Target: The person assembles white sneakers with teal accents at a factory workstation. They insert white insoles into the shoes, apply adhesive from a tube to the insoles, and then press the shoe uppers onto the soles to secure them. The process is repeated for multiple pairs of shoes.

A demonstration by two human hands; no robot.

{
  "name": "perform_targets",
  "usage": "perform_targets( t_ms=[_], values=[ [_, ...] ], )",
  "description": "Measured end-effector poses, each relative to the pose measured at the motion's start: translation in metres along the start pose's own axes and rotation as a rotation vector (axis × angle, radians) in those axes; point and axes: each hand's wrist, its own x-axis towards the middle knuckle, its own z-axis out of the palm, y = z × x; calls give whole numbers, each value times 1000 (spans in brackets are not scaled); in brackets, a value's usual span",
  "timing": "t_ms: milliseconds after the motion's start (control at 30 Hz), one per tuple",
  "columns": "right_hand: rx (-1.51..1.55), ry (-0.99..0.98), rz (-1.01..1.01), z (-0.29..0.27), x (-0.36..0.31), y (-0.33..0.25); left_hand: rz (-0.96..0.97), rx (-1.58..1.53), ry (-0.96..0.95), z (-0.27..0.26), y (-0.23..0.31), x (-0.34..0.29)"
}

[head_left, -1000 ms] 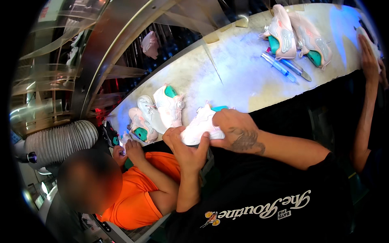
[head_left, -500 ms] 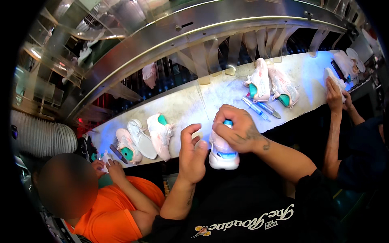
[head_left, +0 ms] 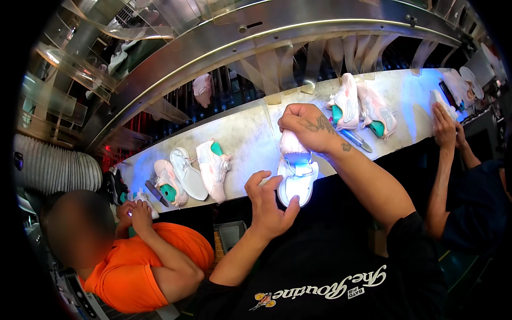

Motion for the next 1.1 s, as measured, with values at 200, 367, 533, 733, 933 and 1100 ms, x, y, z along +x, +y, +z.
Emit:
perform_targets(
  t_ms=[200,367,533,733,933,1100],
  values=[
    [-44,25,-46,7,-7,-7,309,203,23,-21,14,15],
    [-37,11,-56,12,-6,-8,288,393,-103,-30,26,25],
    [-68,12,-47,16,-11,-10,276,565,-257,-45,40,36],
    [-144,45,-139,28,-14,-7,147,560,-379,-52,45,57],
    [-148,60,-107,28,-15,-11,372,426,-150,-43,28,45],
    [-166,75,-166,33,-17,-8,304,434,-201,-45,34,49]
  ],
)
